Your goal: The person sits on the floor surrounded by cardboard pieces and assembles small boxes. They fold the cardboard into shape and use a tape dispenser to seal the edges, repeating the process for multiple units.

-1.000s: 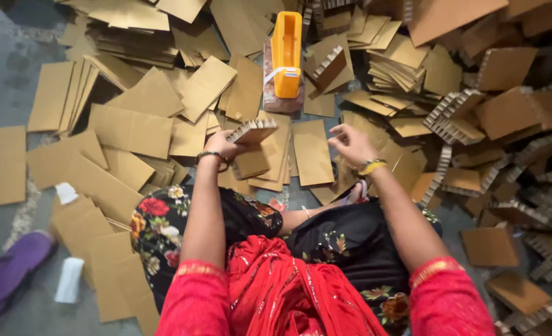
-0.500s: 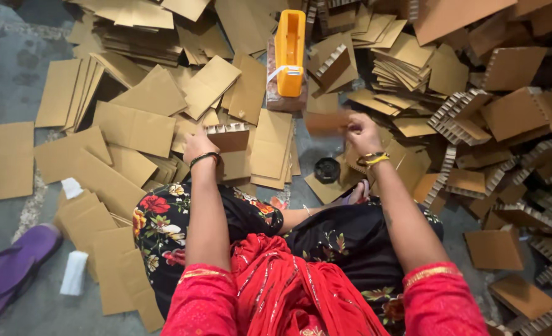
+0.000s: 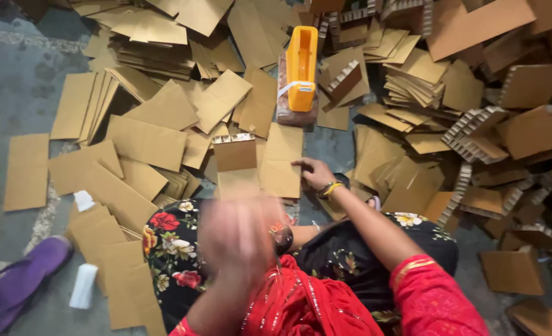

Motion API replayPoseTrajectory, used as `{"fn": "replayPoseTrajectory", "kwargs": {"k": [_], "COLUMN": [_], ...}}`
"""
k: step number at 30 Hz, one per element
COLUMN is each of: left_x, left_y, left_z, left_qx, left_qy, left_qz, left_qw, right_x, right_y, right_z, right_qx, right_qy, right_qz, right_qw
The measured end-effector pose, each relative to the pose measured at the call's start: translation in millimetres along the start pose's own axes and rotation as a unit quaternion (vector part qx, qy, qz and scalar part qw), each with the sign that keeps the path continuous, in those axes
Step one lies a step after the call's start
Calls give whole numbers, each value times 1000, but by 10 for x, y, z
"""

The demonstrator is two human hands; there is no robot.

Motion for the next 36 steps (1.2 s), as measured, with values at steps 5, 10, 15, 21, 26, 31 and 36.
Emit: {"fn": "replayPoseTrajectory", "kwargs": {"k": [5,10,15,21,26,31,36], "left_x": [47,250,378,771,1118,877,834], "left_y": [310,428,777,549,-1162,-2093,-2571], "left_z": [-8,-326,-533,-928,-2182,-2560,-2263], "left_qx": [-109,-139,-136,-118,-133,-202,-233], "left_qy": [-65,-90,-86,-13,317,414,339], "left_qz": [36,76,115,131,-97,-243,-297], "left_qw": [991,983,980,984,934,854,861], "right_x": [28,-23,307,1317,2721,3779,4243], "right_y": [-258,-989,-1586,-1910,-1910,-1703,-1489], "right_z": [-140,-243,-91,247,726,1424,1636], "right_qx": [-240,-278,-228,-193,-254,-349,-434], "right_qy": [14,88,76,47,67,73,119], "right_qz": [-83,-153,-166,-190,-231,-76,-1], "right_qw": [967,944,956,961,937,931,893]}}
Point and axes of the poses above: each hand's wrist, its own x-axis towards the middle knuckle, its own z-axis out of the palm, y = z × x, the point moved 10 cm from there along x, towards the middle knuckle, and after that the axes turned 3 degrees about -z, right-handed, at the moved point
